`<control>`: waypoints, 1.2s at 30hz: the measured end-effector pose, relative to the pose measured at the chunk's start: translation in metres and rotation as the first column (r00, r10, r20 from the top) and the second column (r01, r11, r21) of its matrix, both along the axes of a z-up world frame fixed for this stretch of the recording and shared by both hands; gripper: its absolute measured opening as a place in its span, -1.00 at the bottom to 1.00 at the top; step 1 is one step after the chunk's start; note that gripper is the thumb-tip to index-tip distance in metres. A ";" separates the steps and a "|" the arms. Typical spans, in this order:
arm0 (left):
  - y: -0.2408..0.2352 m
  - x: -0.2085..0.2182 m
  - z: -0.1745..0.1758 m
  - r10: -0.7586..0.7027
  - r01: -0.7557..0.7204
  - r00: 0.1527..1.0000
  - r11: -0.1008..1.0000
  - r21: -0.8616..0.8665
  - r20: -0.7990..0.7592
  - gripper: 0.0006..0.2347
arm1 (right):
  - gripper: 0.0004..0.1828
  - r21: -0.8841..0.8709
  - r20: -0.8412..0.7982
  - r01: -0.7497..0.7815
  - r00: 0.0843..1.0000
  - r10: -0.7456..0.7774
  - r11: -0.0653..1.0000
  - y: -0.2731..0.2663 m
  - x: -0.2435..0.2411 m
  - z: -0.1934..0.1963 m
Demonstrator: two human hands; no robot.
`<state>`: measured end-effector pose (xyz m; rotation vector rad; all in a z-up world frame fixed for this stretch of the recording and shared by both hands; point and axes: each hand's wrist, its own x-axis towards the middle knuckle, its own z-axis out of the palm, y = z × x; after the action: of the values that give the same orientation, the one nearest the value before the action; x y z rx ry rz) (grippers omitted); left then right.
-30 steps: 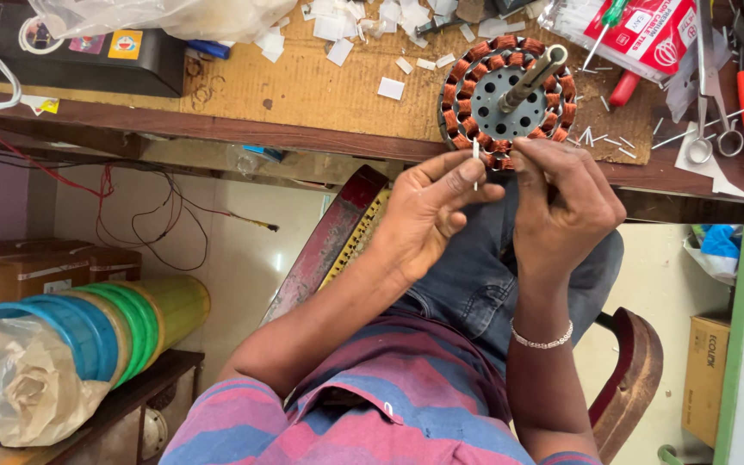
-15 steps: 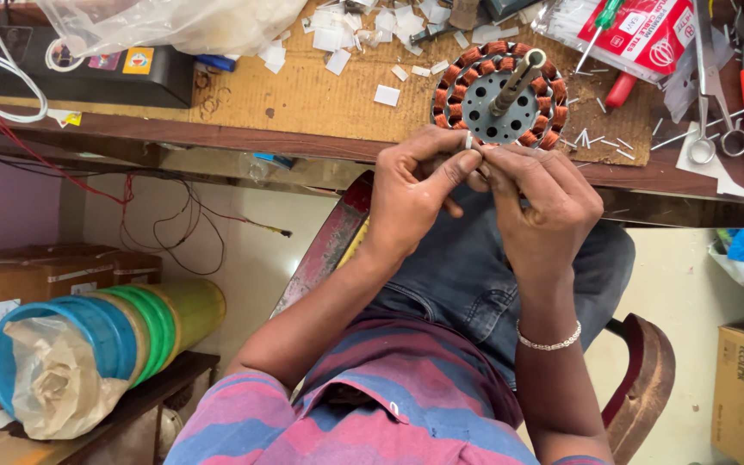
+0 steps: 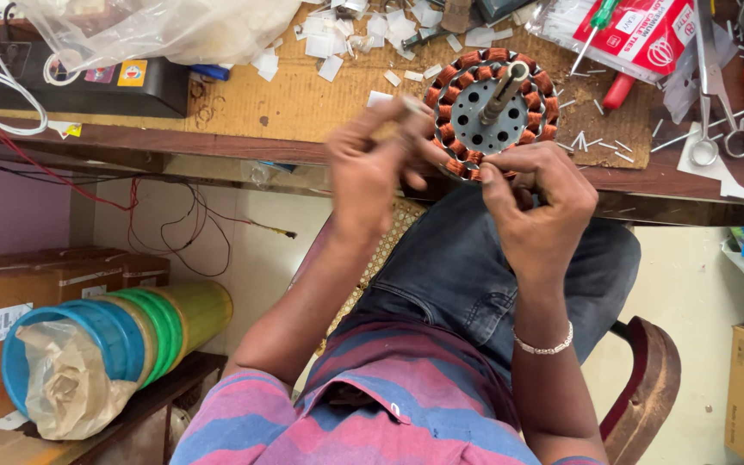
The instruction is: The person repairs a motor stator by hand, inserting white plastic spacers into the copper windings, trimming excess wire with scissors, and adjusting connections. The work is performed on a cluttered workbench with various tools and parts visible.
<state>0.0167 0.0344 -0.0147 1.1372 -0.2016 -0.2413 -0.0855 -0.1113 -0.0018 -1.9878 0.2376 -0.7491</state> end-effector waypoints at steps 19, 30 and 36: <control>-0.002 0.013 -0.025 -0.324 0.185 0.855 0.920 -0.346 -0.404 -0.86 | -0.84 -0.008 0.094 0.016 0.995 -0.016 1.000 0.012 -0.001 -0.013; -0.007 0.006 -0.022 -0.249 0.152 0.891 0.951 -0.268 -0.379 -0.85 | -0.84 -0.037 0.049 0.055 0.997 -0.053 0.998 0.018 0.002 -0.013; -0.009 0.005 -0.023 -0.229 0.136 0.902 0.955 -0.262 -0.367 -0.85 | -0.85 -0.026 0.035 0.045 0.998 -0.044 0.999 0.016 0.002 -0.014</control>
<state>0.0214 0.0254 -0.0378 0.8162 0.0231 -0.5949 -0.0831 -0.0952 -0.0157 -1.9987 0.2532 -0.8188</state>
